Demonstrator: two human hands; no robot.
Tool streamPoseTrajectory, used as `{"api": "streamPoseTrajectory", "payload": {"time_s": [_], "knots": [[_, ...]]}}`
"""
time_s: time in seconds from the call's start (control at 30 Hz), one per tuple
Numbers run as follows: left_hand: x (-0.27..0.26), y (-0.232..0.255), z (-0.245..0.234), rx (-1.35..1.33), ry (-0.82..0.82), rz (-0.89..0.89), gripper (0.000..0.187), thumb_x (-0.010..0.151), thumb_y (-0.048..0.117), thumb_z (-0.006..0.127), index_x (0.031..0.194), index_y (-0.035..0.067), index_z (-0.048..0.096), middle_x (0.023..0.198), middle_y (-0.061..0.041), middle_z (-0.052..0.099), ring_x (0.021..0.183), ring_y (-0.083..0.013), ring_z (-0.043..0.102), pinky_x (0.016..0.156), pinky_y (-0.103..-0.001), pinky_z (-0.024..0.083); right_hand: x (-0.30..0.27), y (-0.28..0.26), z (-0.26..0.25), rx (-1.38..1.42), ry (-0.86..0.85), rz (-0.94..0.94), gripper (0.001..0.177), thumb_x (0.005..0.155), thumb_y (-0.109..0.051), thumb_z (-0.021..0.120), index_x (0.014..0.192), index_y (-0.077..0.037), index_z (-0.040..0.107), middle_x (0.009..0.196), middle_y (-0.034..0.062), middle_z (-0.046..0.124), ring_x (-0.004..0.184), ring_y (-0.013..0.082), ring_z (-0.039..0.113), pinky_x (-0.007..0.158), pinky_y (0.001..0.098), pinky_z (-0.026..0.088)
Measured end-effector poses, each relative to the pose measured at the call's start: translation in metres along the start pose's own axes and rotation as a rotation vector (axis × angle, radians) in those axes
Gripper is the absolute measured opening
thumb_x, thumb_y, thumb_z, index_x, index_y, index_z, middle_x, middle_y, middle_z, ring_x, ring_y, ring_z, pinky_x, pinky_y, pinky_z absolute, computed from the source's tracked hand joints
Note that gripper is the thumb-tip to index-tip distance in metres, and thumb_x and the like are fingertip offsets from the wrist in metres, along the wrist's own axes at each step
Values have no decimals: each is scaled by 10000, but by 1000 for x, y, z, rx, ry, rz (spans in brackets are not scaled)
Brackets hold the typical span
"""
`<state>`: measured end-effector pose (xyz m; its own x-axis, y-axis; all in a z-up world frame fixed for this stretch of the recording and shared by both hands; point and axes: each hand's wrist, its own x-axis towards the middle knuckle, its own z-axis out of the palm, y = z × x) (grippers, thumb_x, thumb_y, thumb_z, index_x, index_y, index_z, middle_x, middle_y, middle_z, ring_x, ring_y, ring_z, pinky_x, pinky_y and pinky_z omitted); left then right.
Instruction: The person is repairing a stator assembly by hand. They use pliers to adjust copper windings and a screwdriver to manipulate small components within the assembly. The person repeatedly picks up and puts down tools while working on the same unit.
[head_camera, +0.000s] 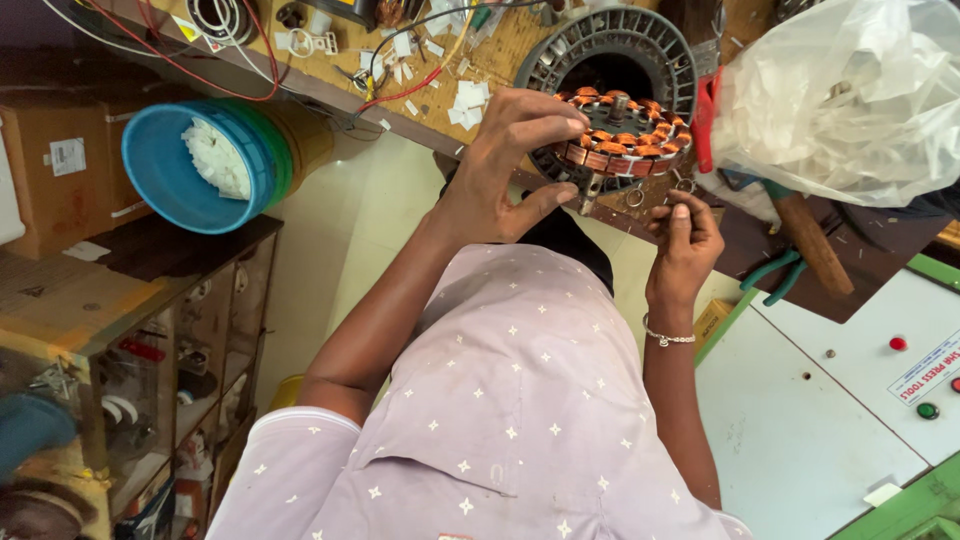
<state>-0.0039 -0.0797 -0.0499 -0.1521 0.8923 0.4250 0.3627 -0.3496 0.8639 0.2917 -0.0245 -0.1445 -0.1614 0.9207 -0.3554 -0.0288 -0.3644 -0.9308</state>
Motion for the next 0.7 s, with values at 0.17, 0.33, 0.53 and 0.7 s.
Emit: {"api": "streamPoseTrajectory", "payload": {"time_s": [0.17, 0.33, 0.53, 0.7], "knots": [[7, -2, -2, -36, -105, 20, 560, 964, 167, 838, 1409, 142, 500, 1384, -66, 587, 1252, -277, 536, 1109, -423, 455, 12, -1, 0, -10, 18, -8, 178, 1103, -101, 587, 1217, 19, 654, 980, 79, 705, 836, 110, 629, 769, 237, 526], [21, 4, 3, 84, -169, 46, 478, 919, 166, 860, 1309, 139, 586, 1326, -28, 593, 1255, -296, 528, 1082, -431, 459, 20, -12, -1, 15, 43, -21, 158, 1107, -103, 588, 1199, 10, 651, 969, 75, 703, 817, 119, 638, 741, 234, 524], [25, 12, 16, 136, -129, 16, 404, 848, 134, 868, 1186, 129, 646, 1248, -7, 615, 1195, -275, 541, 1057, -422, 476, 20, -12, -4, 64, 49, -45, 161, 1112, -100, 578, 1212, 7, 647, 988, 75, 707, 848, 119, 646, 782, 242, 545], [28, 7, 20, 92, -128, 32, 402, 876, 84, 855, 1209, 108, 631, 1262, -31, 614, 1174, -274, 565, 1041, -410, 502, 14, -6, -6, 58, 75, -57, 156, 1114, -100, 580, 1191, 9, 661, 983, 64, 701, 837, 107, 634, 767, 238, 537]]}}
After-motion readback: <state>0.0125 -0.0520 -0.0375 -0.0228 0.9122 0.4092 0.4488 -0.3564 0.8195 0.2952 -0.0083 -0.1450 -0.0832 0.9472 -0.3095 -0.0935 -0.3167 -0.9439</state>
